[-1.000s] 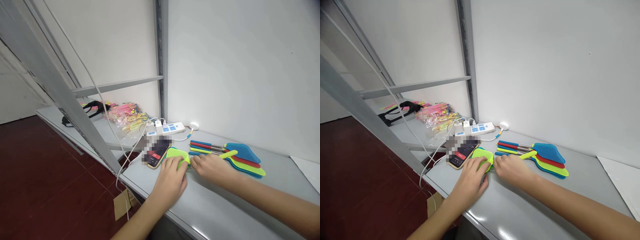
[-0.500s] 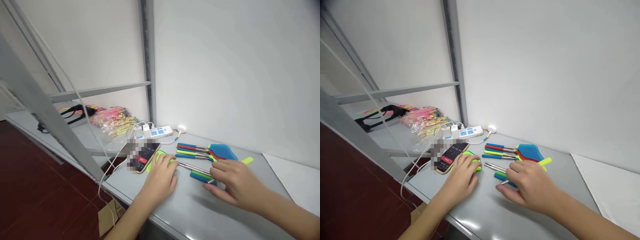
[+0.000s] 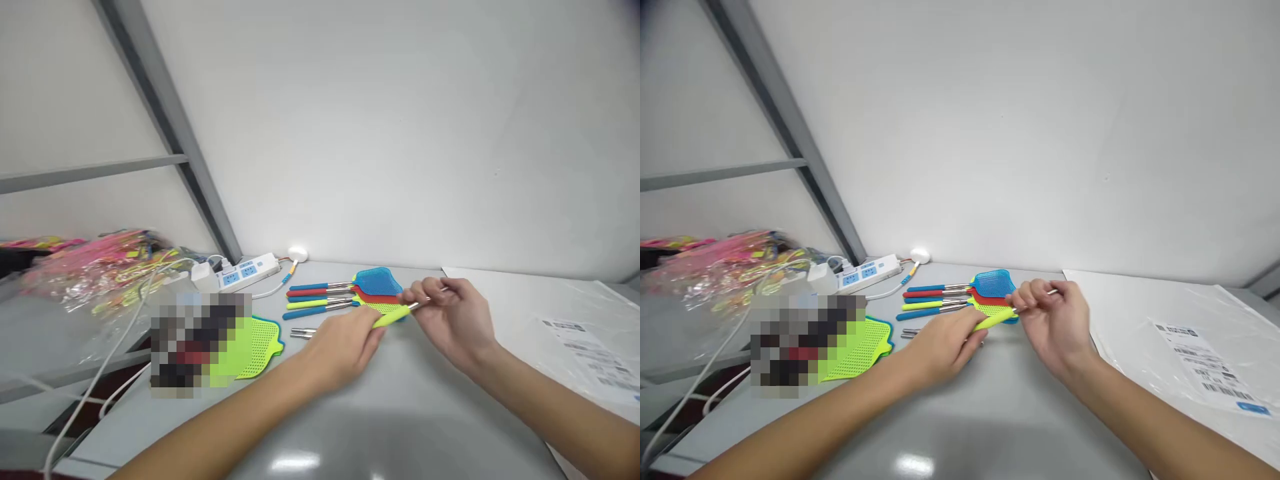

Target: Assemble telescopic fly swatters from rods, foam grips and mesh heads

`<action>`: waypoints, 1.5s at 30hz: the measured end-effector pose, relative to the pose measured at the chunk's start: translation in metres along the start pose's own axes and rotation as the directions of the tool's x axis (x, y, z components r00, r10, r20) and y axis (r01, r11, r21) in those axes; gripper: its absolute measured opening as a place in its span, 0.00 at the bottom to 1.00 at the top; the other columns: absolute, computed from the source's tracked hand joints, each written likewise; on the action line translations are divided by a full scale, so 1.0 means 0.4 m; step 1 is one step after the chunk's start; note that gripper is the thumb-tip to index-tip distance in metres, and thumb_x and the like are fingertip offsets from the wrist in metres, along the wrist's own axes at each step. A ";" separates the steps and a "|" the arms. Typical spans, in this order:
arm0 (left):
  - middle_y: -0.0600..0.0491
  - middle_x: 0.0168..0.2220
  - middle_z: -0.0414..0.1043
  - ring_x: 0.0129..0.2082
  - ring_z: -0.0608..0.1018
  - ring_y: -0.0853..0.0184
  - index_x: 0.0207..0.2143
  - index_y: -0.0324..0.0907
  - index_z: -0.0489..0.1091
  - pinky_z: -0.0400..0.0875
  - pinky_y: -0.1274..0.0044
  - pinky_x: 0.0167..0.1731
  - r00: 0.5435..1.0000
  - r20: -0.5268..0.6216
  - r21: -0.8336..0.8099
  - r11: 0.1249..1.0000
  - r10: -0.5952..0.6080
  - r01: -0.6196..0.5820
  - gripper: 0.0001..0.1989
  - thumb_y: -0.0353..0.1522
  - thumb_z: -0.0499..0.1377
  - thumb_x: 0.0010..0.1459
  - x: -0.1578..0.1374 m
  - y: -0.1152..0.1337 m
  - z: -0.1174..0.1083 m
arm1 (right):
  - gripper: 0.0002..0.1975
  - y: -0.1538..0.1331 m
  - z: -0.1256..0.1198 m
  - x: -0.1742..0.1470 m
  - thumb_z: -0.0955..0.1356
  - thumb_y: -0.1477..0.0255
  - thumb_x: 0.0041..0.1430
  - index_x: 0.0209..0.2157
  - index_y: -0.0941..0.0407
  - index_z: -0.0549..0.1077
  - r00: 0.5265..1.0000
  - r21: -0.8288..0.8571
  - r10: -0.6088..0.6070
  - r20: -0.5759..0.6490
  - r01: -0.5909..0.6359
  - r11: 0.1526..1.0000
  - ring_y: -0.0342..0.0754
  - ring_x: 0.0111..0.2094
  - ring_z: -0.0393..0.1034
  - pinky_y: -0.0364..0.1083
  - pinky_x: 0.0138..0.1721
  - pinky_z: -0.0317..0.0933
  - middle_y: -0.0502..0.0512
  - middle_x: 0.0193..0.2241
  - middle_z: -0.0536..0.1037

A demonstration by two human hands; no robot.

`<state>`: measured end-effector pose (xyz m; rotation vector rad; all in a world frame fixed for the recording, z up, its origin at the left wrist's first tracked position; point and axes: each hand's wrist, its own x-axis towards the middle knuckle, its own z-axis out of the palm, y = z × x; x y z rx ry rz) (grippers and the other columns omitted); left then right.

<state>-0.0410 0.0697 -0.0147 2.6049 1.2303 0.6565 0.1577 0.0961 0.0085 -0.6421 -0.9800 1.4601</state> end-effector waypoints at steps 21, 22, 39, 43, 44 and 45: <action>0.57 0.25 0.67 0.25 0.67 0.71 0.29 0.40 0.68 0.60 0.78 0.26 0.964 -0.255 -0.105 0.993 -0.076 0.051 0.07 0.29 0.54 0.60 -0.036 -0.055 0.014 | 0.22 0.141 -0.111 -0.025 0.59 0.59 0.69 0.23 0.54 0.63 0.981 -0.674 -0.162 0.111 0.194 0.713 0.42 0.22 0.56 0.43 0.24 0.51 0.47 0.20 0.63; 0.57 0.25 0.66 0.25 0.67 0.71 0.28 0.40 0.69 0.59 0.78 0.26 0.962 -0.263 -0.093 0.994 -0.075 0.052 0.07 0.30 0.54 0.60 -0.035 -0.057 0.016 | 0.21 0.140 -0.112 -0.024 0.61 0.60 0.68 0.22 0.54 0.63 0.977 -0.690 -0.177 0.118 0.209 0.693 0.42 0.22 0.56 0.43 0.24 0.51 0.46 0.20 0.62; 0.57 0.25 0.65 0.25 0.66 0.69 0.32 0.42 0.70 0.57 0.73 0.31 0.940 -0.157 0.484 0.853 0.304 -0.195 0.12 0.38 0.53 0.67 -0.035 -0.055 -0.001 | 0.08 0.157 -0.098 -0.029 0.59 0.75 0.68 0.37 0.57 0.67 0.658 -0.665 -0.101 0.746 0.730 -0.159 0.47 0.27 0.61 0.47 0.33 0.57 0.52 0.26 0.72; 0.55 0.29 0.68 0.30 0.69 0.66 0.40 0.43 0.71 0.61 0.66 0.42 0.951 -0.168 0.541 0.830 0.261 -0.132 0.06 0.28 0.54 0.64 -0.037 -0.027 0.011 | 0.11 0.167 -0.089 -0.045 0.56 0.72 0.69 0.33 0.54 0.64 0.804 -0.803 0.016 0.595 0.595 -0.030 0.46 0.21 0.57 0.45 0.23 0.50 0.50 0.24 0.69; 0.55 0.30 0.69 0.31 0.70 0.65 0.42 0.43 0.71 0.61 0.63 0.45 0.956 -0.173 0.559 0.823 0.236 -0.101 0.08 0.25 0.54 0.63 -0.038 -0.019 0.014 | 0.11 0.163 -0.084 -0.048 0.56 0.71 0.69 0.32 0.53 0.62 0.841 -0.843 0.066 0.538 0.535 0.056 0.45 0.21 0.57 0.44 0.22 0.50 0.49 0.23 0.69; 0.54 0.31 0.70 0.32 0.71 0.64 0.43 0.42 0.70 0.61 0.61 0.47 0.963 -0.172 0.574 0.816 0.207 -0.073 0.11 0.23 0.54 0.61 -0.039 -0.012 0.018 | 0.12 0.156 -0.077 -0.051 0.56 0.70 0.70 0.31 0.52 0.61 0.868 -0.873 0.127 0.479 0.457 0.168 0.45 0.21 0.58 0.44 0.23 0.51 0.48 0.23 0.69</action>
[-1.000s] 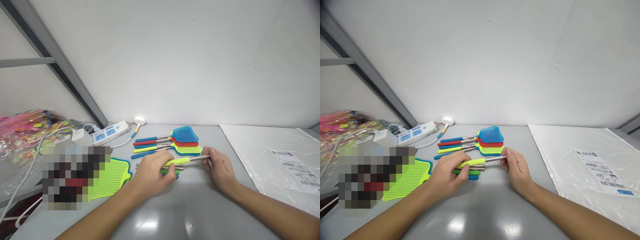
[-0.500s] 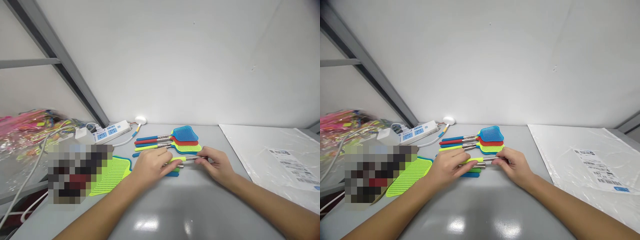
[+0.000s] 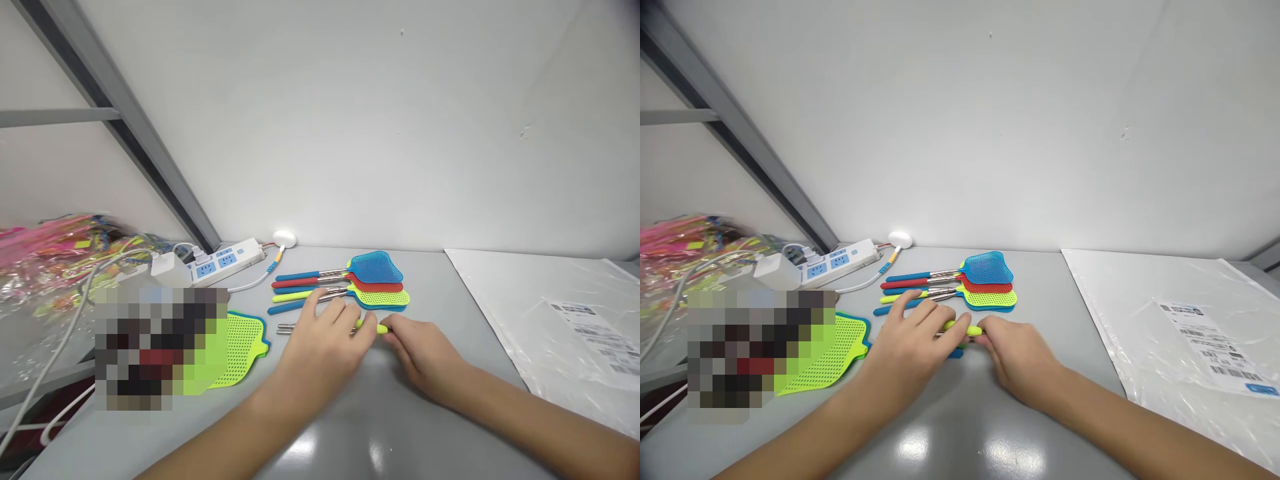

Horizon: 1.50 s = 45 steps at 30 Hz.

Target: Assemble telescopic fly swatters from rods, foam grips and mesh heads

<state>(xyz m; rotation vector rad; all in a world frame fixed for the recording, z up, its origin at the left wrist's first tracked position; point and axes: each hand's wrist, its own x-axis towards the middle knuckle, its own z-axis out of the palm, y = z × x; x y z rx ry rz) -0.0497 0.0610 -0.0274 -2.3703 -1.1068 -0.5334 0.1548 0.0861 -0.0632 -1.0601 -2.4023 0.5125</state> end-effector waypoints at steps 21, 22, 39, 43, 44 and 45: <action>0.57 0.20 0.70 0.16 0.71 0.65 0.30 0.44 0.66 0.43 0.75 0.17 0.915 0.399 -0.172 0.974 -0.066 0.146 0.16 0.42 0.49 0.68 0.016 -0.026 -0.033 | 0.10 -0.002 -0.106 0.014 0.59 0.83 0.60 0.30 0.55 0.65 0.894 -0.630 -0.433 0.114 0.402 0.665 0.45 0.20 0.55 0.46 0.23 0.44 0.49 0.21 0.66; 0.57 0.20 0.71 0.17 0.72 0.65 0.30 0.45 0.66 0.43 0.75 0.17 0.897 0.434 -0.186 0.965 -0.089 0.186 0.16 0.42 0.49 0.68 0.017 -0.044 -0.040 | 0.11 0.013 -0.111 0.016 0.59 0.82 0.61 0.30 0.55 0.66 0.891 -0.635 -0.442 0.101 0.400 0.661 0.45 0.21 0.56 0.46 0.24 0.45 0.50 0.22 0.67; 0.54 0.33 0.74 0.31 0.74 0.66 0.37 0.43 0.68 0.63 0.76 0.30 0.934 0.210 -0.390 0.852 -0.288 0.350 0.15 0.42 0.50 0.67 0.001 -0.129 -0.022 | 0.10 0.156 -0.065 0.012 0.61 0.72 0.67 0.48 0.53 0.69 0.940 -0.218 -0.249 -0.235 0.198 0.956 0.43 0.23 0.63 0.43 0.24 0.57 0.51 0.28 0.70; 0.54 0.40 0.77 0.33 0.77 0.67 0.47 0.43 0.67 0.66 0.76 0.31 0.972 0.123 -0.473 0.849 -0.201 0.236 0.13 0.40 0.56 0.64 -0.012 -0.070 0.007 | 0.10 0.151 -0.065 0.004 0.64 0.73 0.65 0.47 0.53 0.71 0.893 -0.355 -0.411 -0.182 0.330 0.875 0.43 0.24 0.65 0.43 0.26 0.56 0.52 0.29 0.74; 0.54 0.40 0.77 0.34 0.78 0.66 0.48 0.43 0.67 0.66 0.75 0.32 0.978 0.123 -0.462 0.863 -0.169 0.207 0.12 0.38 0.56 0.64 -0.014 -0.063 0.011 | 0.09 0.149 -0.065 0.003 0.65 0.73 0.65 0.46 0.53 0.72 0.884 -0.370 -0.430 -0.185 0.343 0.863 0.43 0.24 0.66 0.43 0.26 0.56 0.52 0.29 0.75; 0.54 0.39 0.78 0.34 0.78 0.66 0.47 0.43 0.68 0.66 0.75 0.32 0.983 0.127 -0.439 0.881 -0.133 0.176 0.11 0.36 0.56 0.64 -0.016 -0.059 0.013 | 0.09 0.148 -0.065 0.003 0.66 0.73 0.64 0.45 0.53 0.72 0.874 -0.377 -0.445 -0.196 0.351 0.857 0.44 0.25 0.67 0.43 0.27 0.57 0.52 0.29 0.76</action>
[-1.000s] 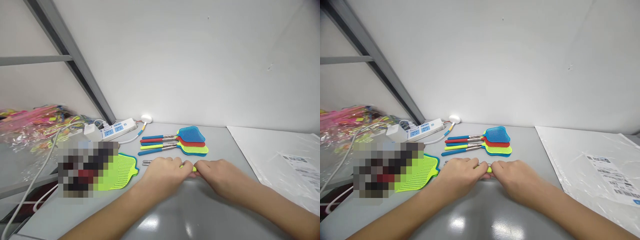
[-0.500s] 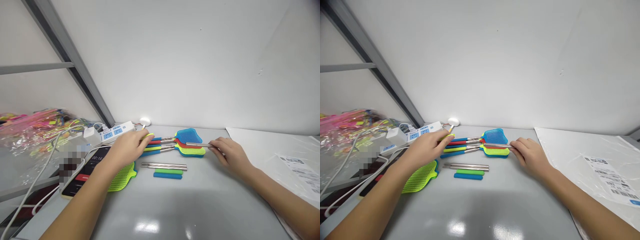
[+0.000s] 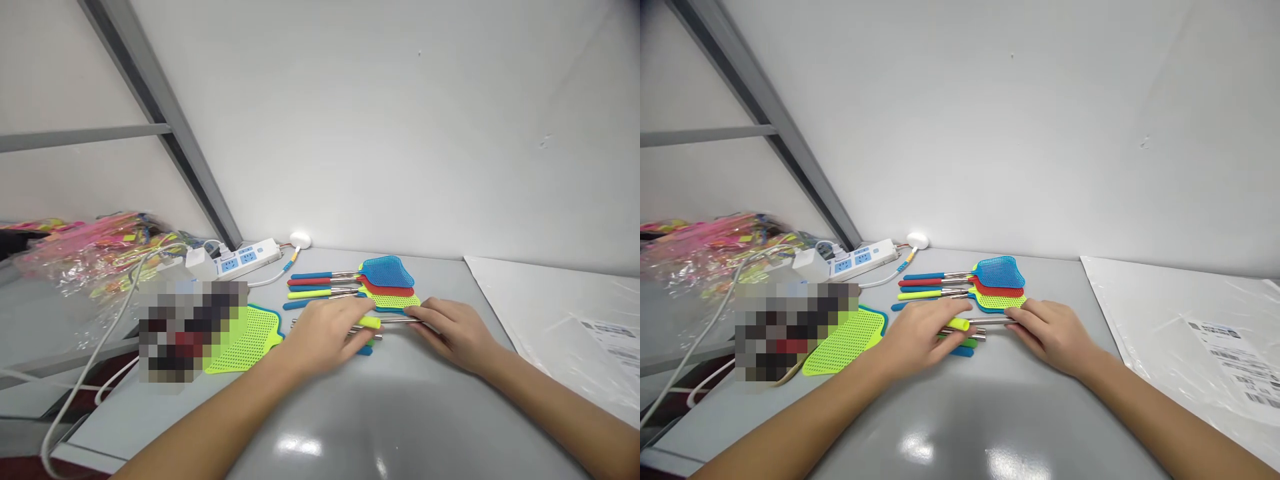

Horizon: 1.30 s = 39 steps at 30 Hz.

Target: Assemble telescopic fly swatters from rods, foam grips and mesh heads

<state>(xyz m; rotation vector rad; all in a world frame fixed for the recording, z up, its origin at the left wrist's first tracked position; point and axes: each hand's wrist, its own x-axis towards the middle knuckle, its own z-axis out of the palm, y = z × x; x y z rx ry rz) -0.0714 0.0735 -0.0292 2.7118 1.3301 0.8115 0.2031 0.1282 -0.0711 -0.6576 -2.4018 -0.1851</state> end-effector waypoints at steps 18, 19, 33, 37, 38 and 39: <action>0.53 0.35 0.75 0.32 0.76 0.67 0.39 0.43 0.71 0.65 0.77 0.31 1.000 -0.018 0.072 0.997 -0.022 0.023 0.07 0.28 0.53 0.63 0.012 -0.092 -0.051 | 0.05 0.008 -0.015 0.020 0.66 0.74 0.65 0.39 0.51 0.73 0.935 0.190 0.312 -0.170 -0.280 0.941 0.48 0.30 0.69 0.49 0.33 0.62 0.51 0.29 0.76; 0.53 0.35 0.75 0.32 0.76 0.67 0.39 0.43 0.70 0.65 0.78 0.30 0.999 -0.023 0.079 0.996 -0.031 0.033 0.07 0.28 0.53 0.64 0.012 -0.093 -0.051 | 0.05 0.005 -0.015 0.020 0.67 0.74 0.64 0.39 0.51 0.73 0.935 0.196 0.302 -0.186 -0.266 0.944 0.48 0.29 0.68 0.49 0.33 0.62 0.51 0.28 0.76; 0.52 0.36 0.76 0.35 0.77 0.65 0.39 0.42 0.69 0.67 0.76 0.36 1.000 -0.003 0.021 1.000 0.014 -0.014 0.08 0.26 0.52 0.63 0.012 -0.111 -0.027 | 0.07 -0.065 -0.037 0.053 0.68 0.63 0.63 0.35 0.51 0.74 0.664 0.717 0.742 0.093 -0.562 0.413 0.45 0.27 0.69 0.45 0.31 0.63 0.49 0.25 0.75; 0.54 0.35 0.77 0.33 0.77 0.66 0.39 0.43 0.69 0.66 0.75 0.33 0.998 0.057 -0.037 0.999 0.024 -0.022 0.06 0.27 0.53 0.62 0.015 -0.037 -0.016 | 0.12 -0.086 -0.041 0.082 0.68 0.58 0.61 0.39 0.52 0.73 0.594 0.873 0.722 0.354 -0.486 -0.028 0.43 0.28 0.69 0.45 0.34 0.64 0.49 0.28 0.73; 0.55 0.34 0.77 0.32 0.77 0.66 0.38 0.43 0.69 0.65 0.75 0.32 0.997 0.077 -0.044 0.999 0.020 -0.017 0.05 0.29 0.54 0.63 0.014 -0.014 -0.012 | 0.13 -0.091 -0.043 0.087 0.69 0.58 0.61 0.39 0.52 0.73 0.610 0.879 0.695 0.380 -0.471 -0.068 0.43 0.30 0.69 0.45 0.35 0.65 0.49 0.30 0.73; 0.55 0.31 0.76 0.30 0.77 0.66 0.36 0.43 0.69 0.65 0.75 0.31 0.996 0.087 -0.043 0.999 0.018 -0.015 0.05 0.31 0.54 0.64 0.013 0.008 -0.006 | 0.12 -0.097 -0.044 0.090 0.69 0.58 0.60 0.39 0.52 0.73 0.631 0.879 0.669 0.393 -0.471 -0.073 0.43 0.32 0.69 0.45 0.37 0.64 0.49 0.32 0.72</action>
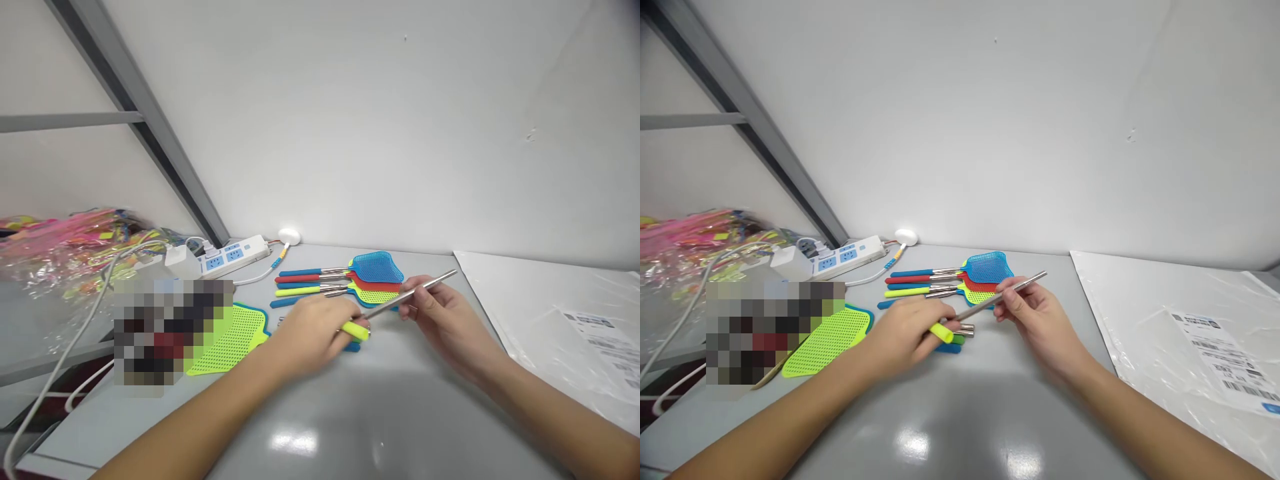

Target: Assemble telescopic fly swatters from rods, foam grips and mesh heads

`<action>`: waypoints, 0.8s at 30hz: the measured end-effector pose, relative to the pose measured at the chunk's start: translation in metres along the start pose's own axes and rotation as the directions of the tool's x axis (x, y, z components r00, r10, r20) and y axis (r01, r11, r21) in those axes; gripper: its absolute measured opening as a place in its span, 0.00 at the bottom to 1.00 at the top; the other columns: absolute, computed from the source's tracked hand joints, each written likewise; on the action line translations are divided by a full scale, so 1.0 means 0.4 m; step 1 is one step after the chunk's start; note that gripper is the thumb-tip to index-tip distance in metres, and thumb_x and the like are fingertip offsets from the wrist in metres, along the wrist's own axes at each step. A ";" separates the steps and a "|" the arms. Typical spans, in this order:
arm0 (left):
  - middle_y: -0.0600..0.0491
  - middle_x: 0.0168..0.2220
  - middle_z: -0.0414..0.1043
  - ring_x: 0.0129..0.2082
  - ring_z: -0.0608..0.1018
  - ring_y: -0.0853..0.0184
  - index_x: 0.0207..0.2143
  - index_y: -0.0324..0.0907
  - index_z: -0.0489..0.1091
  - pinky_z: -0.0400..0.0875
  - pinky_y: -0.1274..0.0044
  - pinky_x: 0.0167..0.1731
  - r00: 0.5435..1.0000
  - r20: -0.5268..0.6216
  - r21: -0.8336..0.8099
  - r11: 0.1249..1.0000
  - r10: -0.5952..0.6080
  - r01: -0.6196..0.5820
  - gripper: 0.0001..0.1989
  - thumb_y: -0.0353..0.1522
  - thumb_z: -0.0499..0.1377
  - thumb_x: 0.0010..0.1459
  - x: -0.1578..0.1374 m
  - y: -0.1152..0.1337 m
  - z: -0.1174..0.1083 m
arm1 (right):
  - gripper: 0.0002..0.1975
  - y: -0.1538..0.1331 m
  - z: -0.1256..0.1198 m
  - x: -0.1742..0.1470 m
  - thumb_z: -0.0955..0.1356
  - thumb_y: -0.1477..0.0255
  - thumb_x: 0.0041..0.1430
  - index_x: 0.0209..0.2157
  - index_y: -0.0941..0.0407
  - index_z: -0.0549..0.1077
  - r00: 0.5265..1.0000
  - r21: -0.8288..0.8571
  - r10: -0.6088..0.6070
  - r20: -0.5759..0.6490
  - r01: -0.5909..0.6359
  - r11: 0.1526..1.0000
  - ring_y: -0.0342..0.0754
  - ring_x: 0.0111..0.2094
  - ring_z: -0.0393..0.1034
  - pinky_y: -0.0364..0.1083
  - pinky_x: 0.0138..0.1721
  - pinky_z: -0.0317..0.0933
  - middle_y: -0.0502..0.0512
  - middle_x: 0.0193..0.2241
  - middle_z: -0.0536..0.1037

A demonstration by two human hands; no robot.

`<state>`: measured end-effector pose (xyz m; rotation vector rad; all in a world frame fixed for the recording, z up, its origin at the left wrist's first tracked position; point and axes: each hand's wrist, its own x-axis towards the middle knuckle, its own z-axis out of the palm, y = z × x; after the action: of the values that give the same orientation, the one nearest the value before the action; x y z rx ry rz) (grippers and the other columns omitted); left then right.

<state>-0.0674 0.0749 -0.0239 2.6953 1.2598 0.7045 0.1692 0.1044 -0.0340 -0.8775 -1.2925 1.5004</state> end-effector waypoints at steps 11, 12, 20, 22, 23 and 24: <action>0.58 0.34 0.79 0.26 0.77 0.71 0.47 0.42 0.68 0.67 0.77 0.27 0.961 -0.228 -0.035 0.985 0.158 -0.170 0.15 0.25 0.51 0.59 -0.019 0.024 0.025 | 0.18 -0.058 0.015 -0.057 0.57 0.52 0.67 0.33 0.51 0.64 0.996 -0.246 0.078 0.050 -0.064 0.967 0.41 0.19 0.51 0.42 0.21 0.56 0.43 0.20 0.55; 0.57 0.34 0.79 0.27 0.77 0.71 0.49 0.40 0.66 0.68 0.78 0.28 0.947 -0.274 -0.040 0.981 0.171 -0.188 0.16 0.25 0.50 0.59 -0.020 0.020 0.017 | 0.16 -0.070 0.017 -0.059 0.58 0.53 0.67 0.37 0.50 0.65 0.998 -0.362 0.061 0.035 -0.044 0.931 0.41 0.20 0.52 0.41 0.20 0.55 0.44 0.21 0.57; 0.54 0.30 0.75 0.25 0.73 0.70 0.36 0.41 0.73 0.60 0.75 0.19 0.817 -0.335 0.169 0.883 0.469 -0.438 0.12 0.32 0.50 0.59 -0.019 0.064 0.030 | 0.13 -0.033 0.099 0.015 0.59 0.61 0.66 0.38 0.49 0.72 0.946 -0.857 0.019 0.323 0.284 0.430 0.51 0.28 0.70 0.48 0.27 0.66 0.53 0.28 0.76; 0.55 0.23 0.70 0.21 0.70 0.69 0.27 0.42 0.71 0.58 0.73 0.18 0.794 -0.277 0.174 0.841 0.542 -0.513 0.13 0.35 0.51 0.61 -0.021 0.077 0.047 | 0.13 -0.010 0.127 0.045 0.60 0.63 0.65 0.35 0.50 0.73 0.935 -0.865 0.032 0.354 0.314 0.390 0.50 0.27 0.70 0.48 0.26 0.65 0.52 0.28 0.76; 0.56 0.21 0.68 0.19 0.68 0.69 0.24 0.43 0.70 0.56 0.73 0.17 0.797 -0.238 0.164 0.832 0.554 -0.530 0.14 0.37 0.52 0.61 -0.023 0.083 0.053 | 0.12 0.000 0.140 0.059 0.61 0.64 0.65 0.35 0.50 0.73 0.929 -0.869 0.043 0.368 0.327 0.370 0.51 0.28 0.71 0.49 0.27 0.65 0.53 0.30 0.77; 0.56 0.20 0.67 0.17 0.67 0.69 0.24 0.43 0.70 0.54 0.72 0.16 0.814 -0.197 0.149 0.837 0.547 -0.527 0.14 0.37 0.54 0.61 -0.027 0.088 0.057 | 0.10 0.008 0.152 0.073 0.61 0.65 0.64 0.36 0.50 0.73 0.921 -0.874 0.052 0.386 0.347 0.340 0.51 0.30 0.71 0.49 0.29 0.66 0.53 0.32 0.77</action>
<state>-0.0385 0.0464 -0.0392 3.1461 0.5349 1.0677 0.1031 0.1133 -0.0241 -1.1461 -2.5593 0.6089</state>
